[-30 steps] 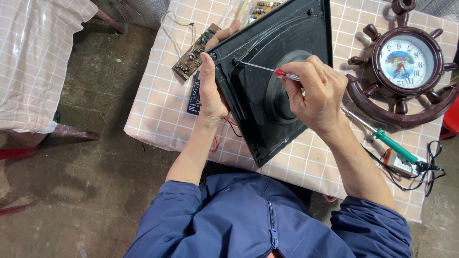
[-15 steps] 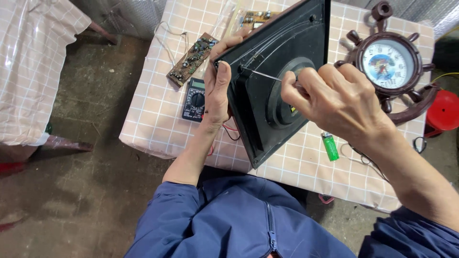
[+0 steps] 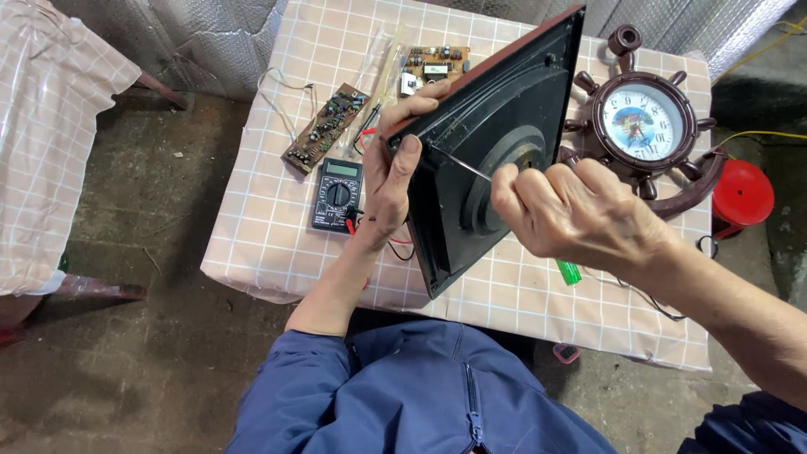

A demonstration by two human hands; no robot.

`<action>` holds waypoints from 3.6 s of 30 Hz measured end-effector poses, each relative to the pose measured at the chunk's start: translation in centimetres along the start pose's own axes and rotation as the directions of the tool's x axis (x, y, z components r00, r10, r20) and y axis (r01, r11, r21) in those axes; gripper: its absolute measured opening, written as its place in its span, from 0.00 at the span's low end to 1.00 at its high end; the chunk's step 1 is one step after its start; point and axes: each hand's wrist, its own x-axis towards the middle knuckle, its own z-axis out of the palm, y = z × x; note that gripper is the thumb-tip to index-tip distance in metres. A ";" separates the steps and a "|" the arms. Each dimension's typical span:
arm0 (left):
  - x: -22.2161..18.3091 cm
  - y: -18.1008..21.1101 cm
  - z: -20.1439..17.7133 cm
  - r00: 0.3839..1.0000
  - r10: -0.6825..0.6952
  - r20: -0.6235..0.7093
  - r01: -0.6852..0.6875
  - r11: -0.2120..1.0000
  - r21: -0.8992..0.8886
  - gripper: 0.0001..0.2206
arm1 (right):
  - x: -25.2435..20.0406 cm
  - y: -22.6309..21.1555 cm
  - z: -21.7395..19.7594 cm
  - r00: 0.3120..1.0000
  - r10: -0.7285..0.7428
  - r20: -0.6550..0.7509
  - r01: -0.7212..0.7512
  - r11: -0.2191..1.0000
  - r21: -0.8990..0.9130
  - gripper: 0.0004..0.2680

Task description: Disassembling a wall clock using a screwdriver to remove the back panel and inspecting internal circuit boards.

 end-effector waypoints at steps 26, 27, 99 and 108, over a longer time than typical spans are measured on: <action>-1.8 0.6 1.0 0.996 0.088 0.015 -0.090 0.985 0.146 0.12 | -4.8 -5.1 2.6 0.668 0.518 0.534 -0.706 0.217 0.674 0.03; -1.8 0.6 1.0 0.996 0.089 0.014 -0.090 0.985 0.148 0.12 | -4.6 -4.6 2.6 0.670 0.517 0.533 -0.704 0.217 0.676 0.03; -9.6 -0.8 4.1 0.891 0.382 0.244 -0.444 0.629 0.638 0.11 | -4.6 -11.3 -4.9 0.559 0.814 0.157 -0.716 0.379 0.585 0.11; -7.6 -2.0 0.9 0.899 0.215 -0.382 0.176 0.622 0.763 0.17 | -9.7 -12.8 -7.8 0.352 0.874 0.335 -0.867 0.170 0.468 0.11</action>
